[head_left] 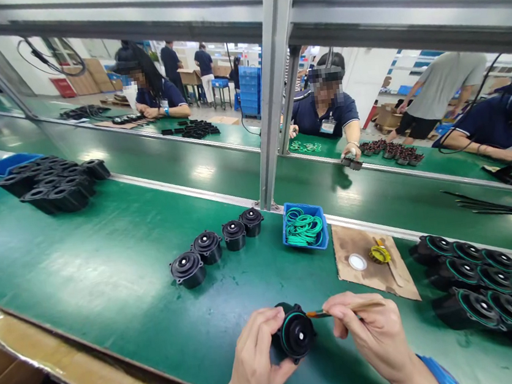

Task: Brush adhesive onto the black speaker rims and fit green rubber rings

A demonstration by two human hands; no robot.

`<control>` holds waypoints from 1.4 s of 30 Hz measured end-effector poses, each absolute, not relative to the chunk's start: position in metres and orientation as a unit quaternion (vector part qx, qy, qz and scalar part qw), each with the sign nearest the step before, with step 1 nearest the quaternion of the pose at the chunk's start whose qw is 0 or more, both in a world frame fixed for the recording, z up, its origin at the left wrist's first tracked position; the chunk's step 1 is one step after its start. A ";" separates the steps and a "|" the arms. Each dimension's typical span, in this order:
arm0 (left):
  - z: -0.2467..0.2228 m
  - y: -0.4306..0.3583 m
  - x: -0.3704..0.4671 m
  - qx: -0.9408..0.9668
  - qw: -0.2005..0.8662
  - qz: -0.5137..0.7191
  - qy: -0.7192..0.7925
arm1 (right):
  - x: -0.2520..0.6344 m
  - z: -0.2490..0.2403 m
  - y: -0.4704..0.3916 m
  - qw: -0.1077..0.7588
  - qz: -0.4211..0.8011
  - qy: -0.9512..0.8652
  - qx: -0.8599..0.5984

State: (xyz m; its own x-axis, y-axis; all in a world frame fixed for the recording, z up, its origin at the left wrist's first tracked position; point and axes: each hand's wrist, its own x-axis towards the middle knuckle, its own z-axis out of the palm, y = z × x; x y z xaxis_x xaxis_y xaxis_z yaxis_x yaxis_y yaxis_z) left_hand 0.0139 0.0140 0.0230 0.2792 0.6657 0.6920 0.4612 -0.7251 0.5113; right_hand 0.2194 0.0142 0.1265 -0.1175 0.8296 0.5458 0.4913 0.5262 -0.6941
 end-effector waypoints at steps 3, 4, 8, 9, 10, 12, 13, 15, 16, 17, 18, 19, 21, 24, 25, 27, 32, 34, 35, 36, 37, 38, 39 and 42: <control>0.030 0.012 0.015 0.795 0.080 0.492 0.345 | 0.217 0.123 0.013 0.485 0.163 -0.736 -0.444; 0.032 0.012 0.015 0.796 0.072 0.494 0.343 | 0.217 0.122 0.013 0.486 0.162 -0.737 -0.441; 0.037 0.010 0.017 0.803 0.055 0.485 0.342 | 0.213 0.119 0.014 0.486 0.163 -0.741 -0.433; 0.037 0.009 0.017 0.804 0.057 0.483 0.341 | 0.213 0.120 0.014 0.483 0.162 -0.745 -0.430; 0.037 0.009 0.018 0.804 0.063 0.483 0.340 | 0.212 0.120 0.014 0.478 0.161 -0.751 -0.427; 0.037 0.008 0.020 0.800 0.082 0.486 0.343 | 0.210 0.122 0.014 0.464 0.158 -0.762 -0.423; 0.037 0.008 0.021 0.797 0.093 0.487 0.346 | 0.210 0.123 0.014 0.457 0.158 -0.768 -0.420; 0.038 0.008 0.022 0.792 0.111 0.488 0.351 | 0.209 0.126 0.012 0.444 0.160 -0.783 -0.405; 0.038 0.008 0.023 0.790 0.118 0.488 0.352 | 0.209 0.126 0.012 0.439 0.162 -0.790 -0.396; 0.038 0.008 0.024 0.791 0.123 0.486 0.352 | 0.209 0.127 0.011 0.437 0.163 -0.797 -0.385; 0.038 0.008 0.025 0.792 0.127 0.484 0.350 | 0.209 0.127 0.009 0.435 0.166 -0.802 -0.374; 0.037 0.008 0.026 0.793 0.131 0.483 0.348 | 0.209 0.127 0.008 0.433 0.169 -0.807 -0.365; 0.034 0.008 0.027 0.796 0.137 0.479 0.344 | 0.208 0.125 0.005 0.426 0.173 -0.817 -0.347; 0.029 0.007 0.027 0.803 0.147 0.468 0.339 | 0.209 0.121 0.001 0.410 0.184 -0.830 -0.331; 0.028 0.007 0.027 0.805 0.149 0.465 0.338 | 0.210 0.121 0.000 0.408 0.187 -0.831 -0.330; 0.028 0.005 0.028 0.805 0.145 0.463 0.340 | 0.211 0.122 0.000 0.404 0.194 -0.828 -0.338; 0.037 0.003 0.029 0.806 0.126 0.461 0.349 | 0.216 0.129 0.010 0.422 0.159 -0.805 -0.387; 0.039 0.003 0.030 0.807 0.126 0.457 0.351 | 0.219 0.128 0.013 0.424 0.124 -0.798 -0.410; 0.040 0.003 0.030 0.806 0.126 0.458 0.353 | 0.220 0.126 0.015 0.422 0.109 -0.796 -0.420; 0.040 0.003 0.030 0.805 0.126 0.459 0.354 | 0.222 0.125 0.016 0.423 0.095 -0.793 -0.427; 0.040 0.003 0.030 0.804 0.128 0.460 0.355 | 0.223 0.123 0.016 0.424 0.085 -0.791 -0.433; 0.040 0.003 0.030 0.802 0.128 0.463 0.355 | 0.224 0.121 0.016 0.428 0.077 -0.787 -0.437; 0.040 0.004 0.030 0.801 0.129 0.464 0.357 | 0.224 0.120 0.016 0.432 0.070 -0.784 -0.440; 0.042 0.004 0.030 0.799 0.146 0.457 0.362 | 0.222 0.121 0.014 0.432 0.072 -0.780 -0.447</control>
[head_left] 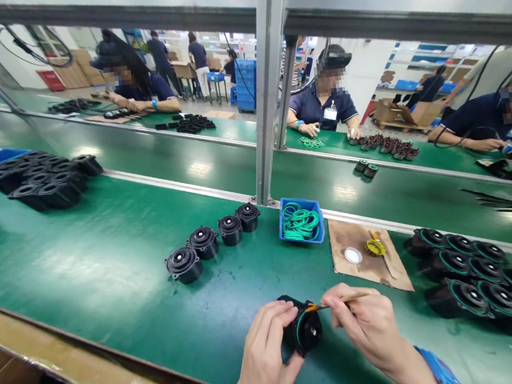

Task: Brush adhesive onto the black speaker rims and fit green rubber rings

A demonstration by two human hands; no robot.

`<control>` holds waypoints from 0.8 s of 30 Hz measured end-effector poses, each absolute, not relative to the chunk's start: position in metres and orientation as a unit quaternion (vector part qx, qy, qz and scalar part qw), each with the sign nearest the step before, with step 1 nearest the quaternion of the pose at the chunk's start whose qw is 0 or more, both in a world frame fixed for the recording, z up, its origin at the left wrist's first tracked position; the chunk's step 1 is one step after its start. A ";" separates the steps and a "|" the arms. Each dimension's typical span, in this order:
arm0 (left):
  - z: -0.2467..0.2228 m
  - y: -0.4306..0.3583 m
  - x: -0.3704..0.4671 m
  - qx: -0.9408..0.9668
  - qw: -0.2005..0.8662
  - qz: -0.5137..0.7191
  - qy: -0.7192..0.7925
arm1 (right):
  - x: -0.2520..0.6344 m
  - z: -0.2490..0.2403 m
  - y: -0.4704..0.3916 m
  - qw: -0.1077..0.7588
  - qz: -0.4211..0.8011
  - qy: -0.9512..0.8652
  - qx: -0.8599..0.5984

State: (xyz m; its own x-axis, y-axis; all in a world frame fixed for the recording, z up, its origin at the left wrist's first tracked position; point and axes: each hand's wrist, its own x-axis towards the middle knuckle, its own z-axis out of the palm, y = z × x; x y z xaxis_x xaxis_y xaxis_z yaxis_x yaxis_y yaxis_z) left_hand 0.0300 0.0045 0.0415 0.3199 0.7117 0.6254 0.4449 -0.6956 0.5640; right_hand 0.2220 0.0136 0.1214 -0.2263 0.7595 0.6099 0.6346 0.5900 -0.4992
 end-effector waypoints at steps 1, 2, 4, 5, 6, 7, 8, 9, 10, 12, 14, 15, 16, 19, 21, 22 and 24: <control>0.042 0.005 0.030 0.799 0.157 0.452 0.363 | 0.220 0.123 0.013 0.428 0.079 -0.781 -0.447; 0.043 0.006 0.030 0.799 0.170 0.447 0.365 | 0.219 0.125 0.012 0.426 0.084 -0.784 -0.443; 0.044 0.007 0.030 0.792 0.197 0.440 0.374 | 0.215 0.127 0.011 0.421 0.095 -0.793 -0.431; 0.044 0.008 0.030 0.787 0.208 0.439 0.381 | 0.214 0.126 0.010 0.423 0.098 -0.798 -0.419; 0.045 0.009 0.031 0.781 0.217 0.441 0.386 | 0.213 0.125 0.010 0.425 0.103 -0.803 -0.405; 0.046 0.011 0.031 0.776 0.224 0.443 0.389 | 0.212 0.123 0.009 0.428 0.108 -0.808 -0.390; 0.046 0.012 0.031 0.773 0.231 0.445 0.389 | 0.212 0.121 0.009 0.427 0.114 -0.814 -0.377; 0.047 0.013 0.031 0.771 0.237 0.446 0.387 | 0.212 0.119 0.009 0.424 0.118 -0.821 -0.364; 0.048 0.014 0.031 0.770 0.243 0.446 0.385 | 0.212 0.118 0.009 0.417 0.118 -0.829 -0.353; 0.049 0.017 0.032 0.767 0.252 0.446 0.385 | 0.213 0.117 0.009 0.394 0.106 -0.850 -0.334; 0.050 0.020 0.033 0.761 0.253 0.451 0.391 | 0.213 0.118 0.009 0.365 0.082 -0.877 -0.302; 0.050 0.021 0.033 0.757 0.251 0.455 0.396 | 0.212 0.119 0.008 0.350 0.071 -0.891 -0.282; 0.051 0.023 0.034 0.753 0.248 0.457 0.402 | 0.212 0.119 0.008 0.335 0.062 -0.903 -0.263; 0.051 0.028 0.033 0.743 0.241 0.456 0.426 | 0.210 0.116 0.008 0.309 0.014 -0.921 -0.237; 0.052 0.032 0.032 0.742 0.243 0.447 0.436 | 0.209 0.111 0.009 0.300 -0.028 -0.925 -0.230; 0.052 0.033 0.032 0.741 0.247 0.441 0.442 | 0.209 0.108 0.010 0.295 -0.044 -0.927 -0.226; 0.054 0.036 0.031 0.738 0.258 0.427 0.454 | 0.210 0.104 0.013 0.283 -0.058 -0.934 -0.212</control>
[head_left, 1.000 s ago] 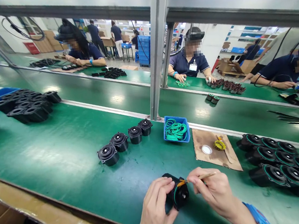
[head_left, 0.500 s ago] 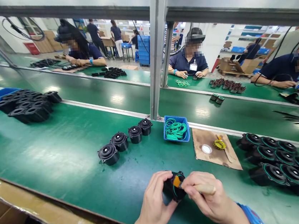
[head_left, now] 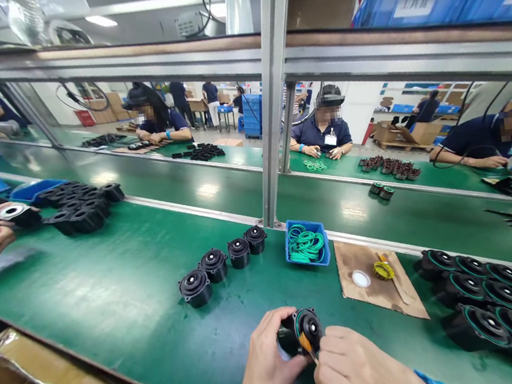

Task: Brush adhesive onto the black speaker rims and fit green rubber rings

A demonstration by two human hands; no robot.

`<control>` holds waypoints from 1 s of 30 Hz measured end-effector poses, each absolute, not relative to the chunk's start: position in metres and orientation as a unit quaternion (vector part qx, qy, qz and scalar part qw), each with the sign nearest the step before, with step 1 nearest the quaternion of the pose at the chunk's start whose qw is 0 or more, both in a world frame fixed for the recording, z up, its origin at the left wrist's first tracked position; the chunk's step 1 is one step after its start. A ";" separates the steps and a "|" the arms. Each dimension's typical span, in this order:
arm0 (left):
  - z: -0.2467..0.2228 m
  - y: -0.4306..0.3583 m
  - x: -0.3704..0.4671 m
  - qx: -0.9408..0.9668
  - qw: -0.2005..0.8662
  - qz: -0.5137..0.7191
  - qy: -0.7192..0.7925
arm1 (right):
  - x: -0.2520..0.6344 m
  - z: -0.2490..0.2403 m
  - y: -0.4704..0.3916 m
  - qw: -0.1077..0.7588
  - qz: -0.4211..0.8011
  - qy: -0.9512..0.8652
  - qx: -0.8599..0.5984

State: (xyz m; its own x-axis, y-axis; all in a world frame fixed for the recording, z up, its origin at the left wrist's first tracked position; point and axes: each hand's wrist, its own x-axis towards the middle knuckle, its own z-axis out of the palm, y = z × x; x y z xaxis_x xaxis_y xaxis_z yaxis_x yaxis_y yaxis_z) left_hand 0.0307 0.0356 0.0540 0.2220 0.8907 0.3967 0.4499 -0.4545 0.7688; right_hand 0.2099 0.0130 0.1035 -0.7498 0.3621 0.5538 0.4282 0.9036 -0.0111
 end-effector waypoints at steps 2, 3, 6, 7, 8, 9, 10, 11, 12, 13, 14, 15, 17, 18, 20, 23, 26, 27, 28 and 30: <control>0.055 0.037 0.030 0.733 0.269 0.416 0.466 | 0.212 0.100 0.016 0.273 -0.061 -0.939 -0.202; 0.055 0.037 0.029 0.732 0.274 0.412 0.469 | 0.213 0.099 0.018 0.269 -0.059 -0.941 -0.199; 0.050 0.038 0.028 0.734 0.276 0.408 0.468 | 0.215 0.101 0.021 0.279 -0.030 -0.940 -0.194; 0.048 0.038 0.027 0.737 0.274 0.408 0.463 | 0.216 0.103 0.022 0.289 -0.009 -0.937 -0.197; 0.045 0.038 0.027 0.743 0.271 0.409 0.456 | 0.216 0.105 0.024 0.299 0.017 -0.932 -0.203; 0.042 0.039 0.026 0.749 0.267 0.411 0.446 | 0.216 0.107 0.025 0.309 0.044 -0.926 -0.213; 0.039 0.039 0.026 0.755 0.264 0.413 0.436 | 0.216 0.110 0.026 0.319 0.071 -0.918 -0.224; 0.037 0.040 0.026 0.760 0.260 0.416 0.427 | 0.216 0.112 0.028 0.328 0.096 -0.909 -0.237; 0.035 0.040 0.026 0.763 0.257 0.418 0.420 | 0.216 0.113 0.030 0.337 0.118 -0.900 -0.248; 0.034 0.040 0.027 0.765 0.255 0.421 0.416 | 0.215 0.114 0.032 0.346 0.135 -0.892 -0.257; 0.034 0.040 0.027 0.765 0.254 0.421 0.416 | 0.215 0.115 0.035 0.353 0.146 -0.886 -0.263; 0.034 0.040 0.028 0.763 0.255 0.420 0.420 | 0.214 0.115 0.037 0.360 0.153 -0.881 -0.267; 0.036 0.039 0.030 0.756 0.261 0.412 0.436 | 0.213 0.116 0.043 0.371 0.157 -0.874 -0.270; 0.038 0.038 0.030 0.752 0.266 0.406 0.446 | 0.212 0.116 0.046 0.378 0.154 -0.871 -0.272; 0.041 0.038 0.031 0.744 0.275 0.397 0.462 | 0.212 0.116 0.049 0.386 0.143 -0.867 -0.281; 0.044 0.038 0.030 0.737 0.287 0.391 0.471 | 0.213 0.115 0.051 0.391 0.119 -0.861 -0.304; 0.044 0.037 0.028 0.729 0.302 0.395 0.472 | 0.219 0.109 0.048 0.438 0.135 -0.826 -0.329; 0.043 0.037 0.027 0.722 0.305 0.403 0.473 | 0.222 0.107 0.046 0.468 0.160 -0.800 -0.340; 0.042 0.036 0.027 0.712 0.307 0.415 0.477 | 0.224 0.105 0.044 0.499 0.192 -0.768 -0.353; 0.036 0.035 0.028 0.687 0.311 0.445 0.483 | 0.229 0.101 0.039 0.539 0.255 -0.700 -0.393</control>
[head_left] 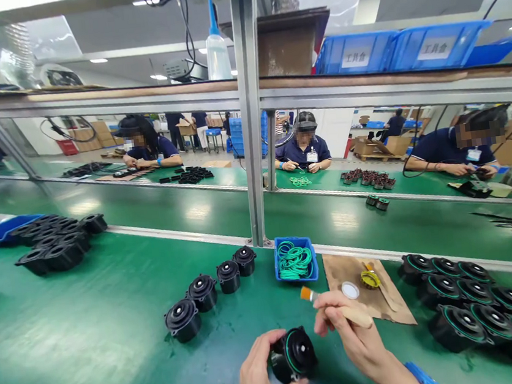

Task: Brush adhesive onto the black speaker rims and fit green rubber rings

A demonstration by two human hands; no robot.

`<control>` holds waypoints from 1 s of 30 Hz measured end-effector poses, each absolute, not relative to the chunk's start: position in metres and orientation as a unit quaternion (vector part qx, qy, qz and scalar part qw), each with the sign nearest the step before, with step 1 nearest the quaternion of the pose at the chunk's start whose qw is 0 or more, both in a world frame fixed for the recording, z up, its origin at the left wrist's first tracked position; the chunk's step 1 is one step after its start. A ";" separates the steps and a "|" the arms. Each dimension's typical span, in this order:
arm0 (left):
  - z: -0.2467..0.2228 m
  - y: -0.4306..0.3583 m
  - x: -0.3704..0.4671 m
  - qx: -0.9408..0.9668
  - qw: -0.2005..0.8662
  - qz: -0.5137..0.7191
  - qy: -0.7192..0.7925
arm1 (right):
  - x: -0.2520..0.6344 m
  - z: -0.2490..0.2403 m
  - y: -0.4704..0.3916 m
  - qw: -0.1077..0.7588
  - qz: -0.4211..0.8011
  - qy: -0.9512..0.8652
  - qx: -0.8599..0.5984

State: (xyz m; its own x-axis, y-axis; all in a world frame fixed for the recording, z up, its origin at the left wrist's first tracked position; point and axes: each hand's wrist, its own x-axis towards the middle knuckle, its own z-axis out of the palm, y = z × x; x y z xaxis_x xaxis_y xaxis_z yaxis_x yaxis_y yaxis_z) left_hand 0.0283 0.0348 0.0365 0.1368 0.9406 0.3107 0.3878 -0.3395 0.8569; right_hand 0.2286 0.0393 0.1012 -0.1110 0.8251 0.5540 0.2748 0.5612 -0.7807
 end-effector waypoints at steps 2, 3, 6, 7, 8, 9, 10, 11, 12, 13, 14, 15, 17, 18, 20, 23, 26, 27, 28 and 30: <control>0.029 0.033 0.031 0.663 0.324 0.470 0.484 | 0.232 0.101 0.035 0.524 0.294 -0.664 -0.445; 0.025 0.032 0.032 0.653 0.336 0.478 0.482 | 0.233 0.101 0.034 0.503 0.305 -0.659 -0.470; 0.012 0.028 0.037 0.617 0.375 0.496 0.482 | 0.238 0.104 0.030 0.441 0.321 -0.658 -0.520; 0.009 0.027 0.037 0.605 0.389 0.499 0.483 | 0.241 0.103 0.029 0.434 0.327 -0.654 -0.526; 0.005 0.026 0.037 0.596 0.404 0.500 0.482 | 0.243 0.103 0.029 0.431 0.335 -0.650 -0.529; 0.002 0.025 0.037 0.589 0.420 0.499 0.478 | 0.245 0.101 0.028 0.431 0.341 -0.645 -0.531; 0.000 0.024 0.036 0.584 0.437 0.495 0.473 | 0.247 0.099 0.028 0.432 0.345 -0.640 -0.534; -0.002 0.024 0.035 0.581 0.452 0.490 0.467 | 0.249 0.097 0.027 0.434 0.347 -0.635 -0.536; -0.004 0.024 0.034 0.578 0.466 0.485 0.462 | 0.250 0.095 0.027 0.436 0.349 -0.631 -0.539; -0.006 0.024 0.033 0.577 0.478 0.481 0.456 | 0.251 0.092 0.027 0.437 0.351 -0.628 -0.540; -0.008 0.025 0.032 0.574 0.488 0.478 0.451 | 0.251 0.091 0.026 0.436 0.353 -0.628 -0.539; -0.010 0.025 0.032 0.571 0.497 0.477 0.446 | 0.251 0.089 0.025 0.432 0.354 -0.630 -0.539; -0.012 0.025 0.032 0.562 0.513 0.481 0.435 | 0.249 0.086 0.024 0.417 0.354 -0.647 -0.531; -0.013 0.025 0.032 0.556 0.517 0.487 0.432 | 0.248 0.085 0.023 0.408 0.354 -0.658 -0.525; -0.014 0.025 0.033 0.543 0.513 0.503 0.435 | 0.247 0.084 0.022 0.394 0.354 -0.676 -0.513; -0.013 0.026 0.032 0.528 0.502 0.528 0.436 | 0.248 0.084 0.021 0.387 0.357 -0.683 -0.507; -0.011 0.030 0.024 0.496 0.483 0.559 0.456 | 0.250 0.087 0.022 0.381 0.354 -0.684 -0.512; -0.010 0.030 0.022 0.486 0.462 0.571 0.473 | 0.251 0.088 0.022 0.381 0.352 -0.684 -0.513; -0.010 0.031 0.020 0.485 0.435 0.579 0.490 | 0.252 0.089 0.023 0.383 0.349 -0.684 -0.514; -0.008 0.031 0.022 0.521 0.378 0.572 0.508 | 0.252 0.091 0.024 0.390 0.342 -0.687 -0.509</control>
